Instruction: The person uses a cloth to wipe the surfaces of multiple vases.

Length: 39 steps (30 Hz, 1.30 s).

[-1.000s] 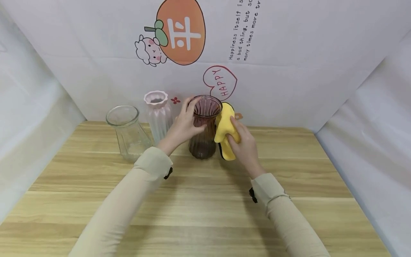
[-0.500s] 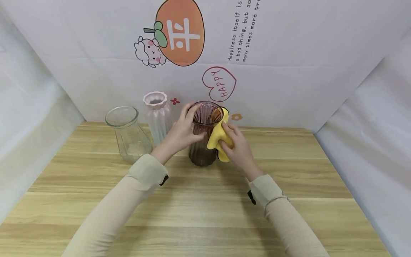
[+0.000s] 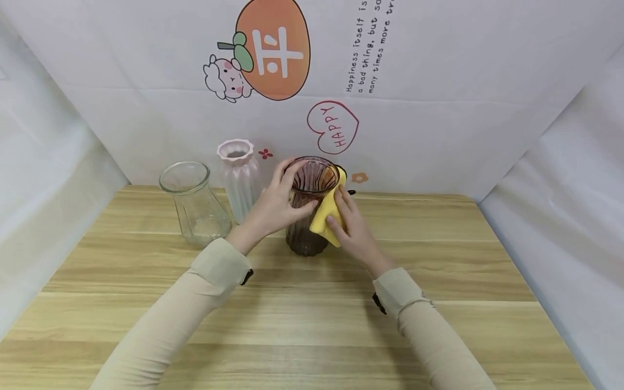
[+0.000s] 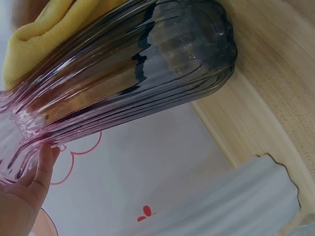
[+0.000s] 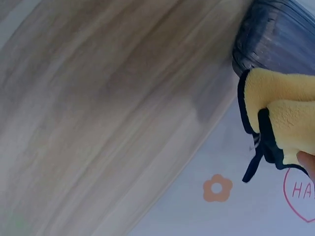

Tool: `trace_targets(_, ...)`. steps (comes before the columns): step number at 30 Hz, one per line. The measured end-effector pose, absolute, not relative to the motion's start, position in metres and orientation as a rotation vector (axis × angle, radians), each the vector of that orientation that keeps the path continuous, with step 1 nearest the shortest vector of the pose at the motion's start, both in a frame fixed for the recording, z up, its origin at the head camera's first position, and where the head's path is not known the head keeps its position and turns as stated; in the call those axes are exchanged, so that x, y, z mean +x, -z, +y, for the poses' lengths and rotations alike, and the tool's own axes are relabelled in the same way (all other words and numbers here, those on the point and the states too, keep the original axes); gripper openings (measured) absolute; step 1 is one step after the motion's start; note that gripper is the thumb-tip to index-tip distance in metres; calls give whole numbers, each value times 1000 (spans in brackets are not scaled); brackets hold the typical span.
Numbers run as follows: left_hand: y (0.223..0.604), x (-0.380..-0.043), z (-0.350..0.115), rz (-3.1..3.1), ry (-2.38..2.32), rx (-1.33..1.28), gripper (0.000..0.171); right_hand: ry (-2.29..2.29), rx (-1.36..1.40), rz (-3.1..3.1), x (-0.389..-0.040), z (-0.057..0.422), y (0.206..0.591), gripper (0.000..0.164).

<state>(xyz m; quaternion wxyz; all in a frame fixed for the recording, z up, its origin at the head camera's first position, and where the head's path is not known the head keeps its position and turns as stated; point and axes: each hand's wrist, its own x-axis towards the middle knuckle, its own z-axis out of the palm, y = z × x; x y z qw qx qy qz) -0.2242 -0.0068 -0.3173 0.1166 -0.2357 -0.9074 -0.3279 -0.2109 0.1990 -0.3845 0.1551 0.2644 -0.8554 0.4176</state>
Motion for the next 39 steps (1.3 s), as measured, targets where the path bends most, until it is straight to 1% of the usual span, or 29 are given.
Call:
trace_targets(4,317,-224,-6,-2667,965,-682,80,-1131,765,-2433,-214,194,390,64)
trace_targets(14,322,-227,-7,-2549,909,-731,77,-1013,696,-2438,-213,189,391,62)
trace_targets(21,322,-227,-7,-2549,903,-743,77,-964,721,-2410,-212,194,394,76)
trace_targets(23,322,-227,-7,-2559,907,-740,77,-955,726,-2412,-213,196,396,74)
trace_targets(27,322,-229,-8,-2574,923,-740,77,-912,720,-2451,-214,199,400,64)
trace_targets(30,322,-232,-9,-2591,934,-734,78,-873,723,-2500,-215,201,403,60)
trace_targets(39,317,-236,-13,-2661,921,-720,80,-602,749,-2782,-214,219,420,56)
